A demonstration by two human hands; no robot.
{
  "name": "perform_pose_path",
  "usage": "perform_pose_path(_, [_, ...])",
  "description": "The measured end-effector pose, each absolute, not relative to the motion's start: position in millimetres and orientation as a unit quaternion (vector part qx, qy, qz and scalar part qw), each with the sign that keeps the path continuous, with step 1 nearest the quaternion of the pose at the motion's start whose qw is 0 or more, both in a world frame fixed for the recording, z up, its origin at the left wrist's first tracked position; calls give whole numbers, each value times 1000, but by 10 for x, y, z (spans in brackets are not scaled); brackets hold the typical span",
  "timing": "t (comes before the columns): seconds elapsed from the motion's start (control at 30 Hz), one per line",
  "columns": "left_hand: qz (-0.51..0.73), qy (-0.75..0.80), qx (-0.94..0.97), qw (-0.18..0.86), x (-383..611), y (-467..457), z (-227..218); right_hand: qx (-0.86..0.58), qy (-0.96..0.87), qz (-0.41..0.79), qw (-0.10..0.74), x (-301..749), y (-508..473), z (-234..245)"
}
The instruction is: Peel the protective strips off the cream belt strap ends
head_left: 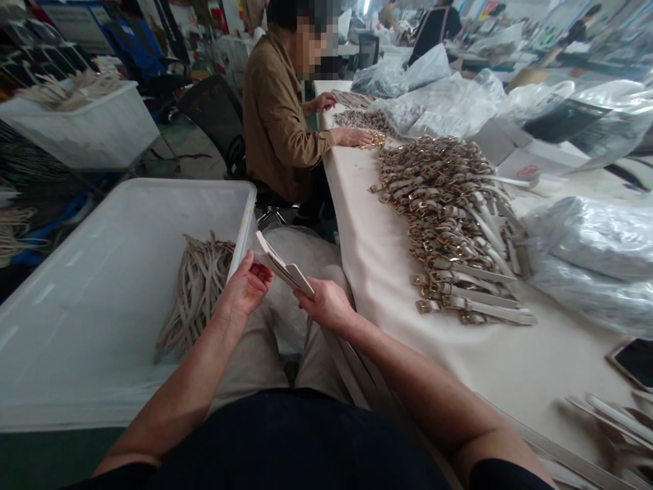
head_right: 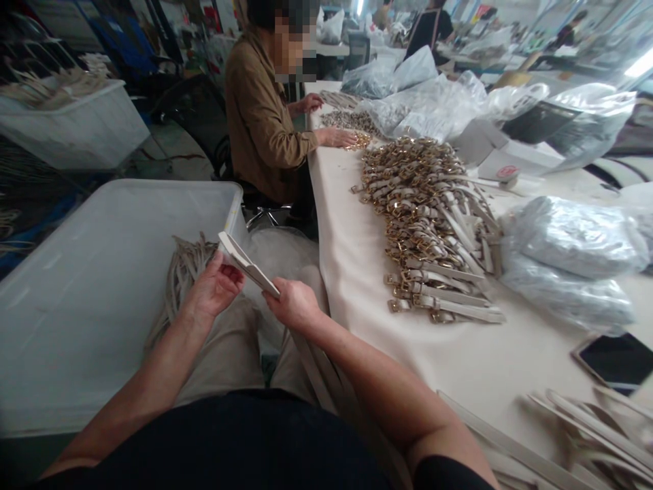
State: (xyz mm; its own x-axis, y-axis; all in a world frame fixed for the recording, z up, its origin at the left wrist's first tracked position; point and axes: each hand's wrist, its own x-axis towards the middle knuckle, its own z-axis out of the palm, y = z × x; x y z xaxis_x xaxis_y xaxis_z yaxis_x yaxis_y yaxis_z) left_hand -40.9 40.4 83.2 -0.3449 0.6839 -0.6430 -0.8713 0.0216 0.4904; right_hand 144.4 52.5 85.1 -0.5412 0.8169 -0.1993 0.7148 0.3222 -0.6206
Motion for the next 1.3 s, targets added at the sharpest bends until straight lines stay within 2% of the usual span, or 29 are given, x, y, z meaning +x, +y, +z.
perform_pose_path(0.33, [695, 432, -95, 567, -424, 397, 778, -477, -815, 322, 69, 1460, 533, 847])
perform_pose_path(0.63, [692, 455, -75, 555, -387, 438, 663, -472, -851, 229, 25, 1442, 507, 804])
perform_pose_path(0.83, [687, 458, -29, 563, -397, 368, 585, -479, -843, 245, 23, 1456, 537, 847])
perform_pose_path(0.93, [675, 476, 20, 564, -447, 310, 554, -474, -826, 302, 45, 1478, 563, 857])
perform_pose_path(1.13, [612, 507, 103, 599, -362, 138, 442, -438, -695, 559, 110, 1458, 587, 750])
perform_pose_path(1.23, [583, 525, 139, 605, -326, 81, 413, -429, -626, 632, 157, 1478, 621, 715])
perform_pose_path(1.3, [587, 541, 137, 586, -388, 78, 414, -424, -593, 667, 157, 1536, 654, 730])
